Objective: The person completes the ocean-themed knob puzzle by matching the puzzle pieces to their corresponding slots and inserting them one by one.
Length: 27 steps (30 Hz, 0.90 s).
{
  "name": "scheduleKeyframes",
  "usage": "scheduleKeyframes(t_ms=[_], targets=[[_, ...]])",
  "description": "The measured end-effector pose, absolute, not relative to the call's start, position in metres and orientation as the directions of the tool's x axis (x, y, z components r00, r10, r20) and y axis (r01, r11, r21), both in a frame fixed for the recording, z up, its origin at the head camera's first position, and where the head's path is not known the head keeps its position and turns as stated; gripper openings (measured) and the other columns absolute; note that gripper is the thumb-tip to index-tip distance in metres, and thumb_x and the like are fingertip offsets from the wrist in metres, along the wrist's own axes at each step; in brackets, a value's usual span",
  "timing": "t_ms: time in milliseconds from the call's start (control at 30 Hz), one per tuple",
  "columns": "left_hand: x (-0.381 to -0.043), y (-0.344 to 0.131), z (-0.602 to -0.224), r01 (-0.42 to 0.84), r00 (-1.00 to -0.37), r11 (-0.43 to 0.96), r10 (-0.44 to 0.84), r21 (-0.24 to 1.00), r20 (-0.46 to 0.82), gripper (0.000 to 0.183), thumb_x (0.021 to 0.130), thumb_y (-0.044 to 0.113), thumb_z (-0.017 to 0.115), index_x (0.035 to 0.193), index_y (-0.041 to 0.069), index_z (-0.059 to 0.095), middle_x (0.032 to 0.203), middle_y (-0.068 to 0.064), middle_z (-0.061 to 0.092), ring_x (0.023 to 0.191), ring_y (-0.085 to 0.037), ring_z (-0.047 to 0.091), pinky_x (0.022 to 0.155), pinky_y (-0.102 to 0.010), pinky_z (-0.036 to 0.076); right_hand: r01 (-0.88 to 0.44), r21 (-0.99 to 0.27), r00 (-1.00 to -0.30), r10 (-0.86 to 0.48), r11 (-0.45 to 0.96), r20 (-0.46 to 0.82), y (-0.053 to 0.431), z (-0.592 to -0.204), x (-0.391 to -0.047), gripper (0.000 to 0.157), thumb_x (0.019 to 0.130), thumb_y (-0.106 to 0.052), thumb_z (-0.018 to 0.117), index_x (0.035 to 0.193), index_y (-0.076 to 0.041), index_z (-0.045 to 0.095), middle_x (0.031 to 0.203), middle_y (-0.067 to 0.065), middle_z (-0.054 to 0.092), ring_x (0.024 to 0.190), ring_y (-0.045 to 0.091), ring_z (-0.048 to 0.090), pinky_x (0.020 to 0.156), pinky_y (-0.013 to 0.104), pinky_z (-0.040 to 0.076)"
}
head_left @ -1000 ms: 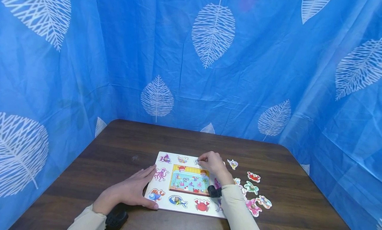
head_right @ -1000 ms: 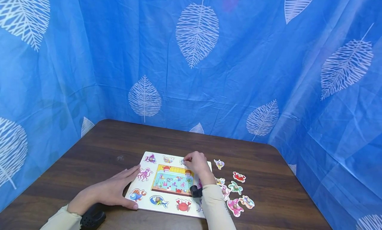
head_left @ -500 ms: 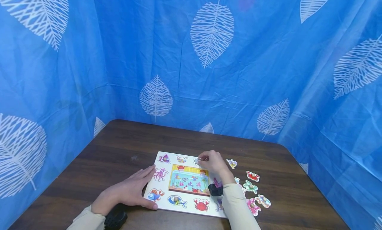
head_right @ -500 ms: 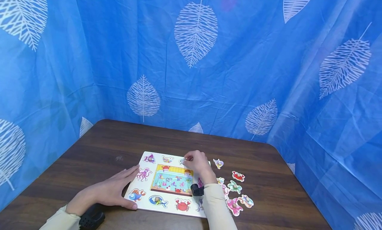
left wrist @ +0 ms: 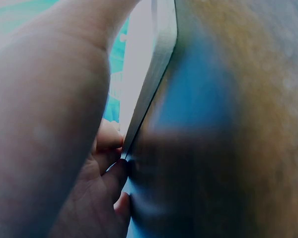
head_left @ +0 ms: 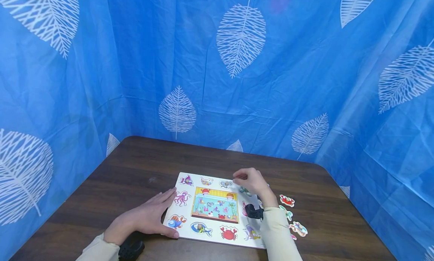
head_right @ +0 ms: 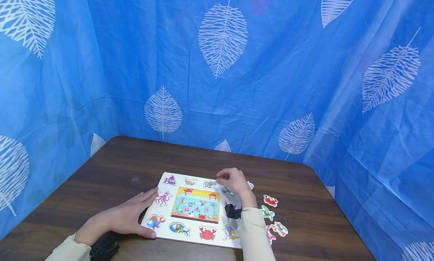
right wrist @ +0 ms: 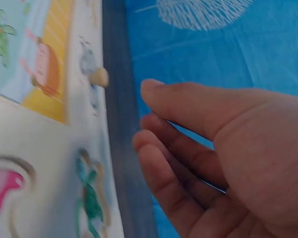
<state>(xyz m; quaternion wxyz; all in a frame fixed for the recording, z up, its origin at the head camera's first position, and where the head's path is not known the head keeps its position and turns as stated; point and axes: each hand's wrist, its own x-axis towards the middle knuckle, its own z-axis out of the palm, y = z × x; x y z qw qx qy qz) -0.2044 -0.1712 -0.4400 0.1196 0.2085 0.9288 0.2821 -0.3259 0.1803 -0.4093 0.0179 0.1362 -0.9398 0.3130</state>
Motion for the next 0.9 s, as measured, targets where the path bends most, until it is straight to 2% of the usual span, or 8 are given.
scheduleKeyframes(t_ms=[300,567,900], targets=[[-0.203,-0.17,-0.439,0.322,-0.886,0.762,0.451,0.562,-0.105,0.125,0.074,0.068,0.082,0.161,-0.002,0.026,0.171,-0.018,0.019,0.157,-0.039,0.021,0.124,-0.063,0.022,-0.273,-0.585,-0.957,-0.276,0.764,0.086,0.203,-0.404,-0.326,0.025,0.093,-0.02,0.078,0.116,-0.013,0.078,0.104,-0.002,0.075,0.094,0.016,0.066,0.088,0.039,0.059],[-0.204,-0.17,-0.44,0.32,-0.886,0.76,0.451,0.566,-0.104,0.125,0.074,0.067,0.082,0.161,-0.002,0.026,0.171,-0.018,0.019,0.157,-0.04,0.02,0.124,-0.063,0.021,-0.295,-0.589,-0.948,-0.31,0.752,0.078,0.222,-0.4,-0.326,0.025,0.093,-0.019,0.078,0.116,-0.01,0.077,0.107,0.0,0.075,0.097,0.018,0.067,0.09,0.041,0.06],[-0.205,-0.171,-0.44,0.327,-0.882,0.757,0.459,0.566,-0.104,0.125,0.075,0.068,0.081,0.161,-0.003,0.025,0.171,-0.018,0.018,0.157,-0.039,0.02,0.125,-0.063,0.021,-0.262,-0.597,-0.956,-0.289,0.759,0.051,0.244,-0.396,-0.322,0.027,0.093,-0.021,0.078,0.118,-0.01,0.077,0.111,0.002,0.074,0.097,0.018,0.066,0.09,0.042,0.06]])
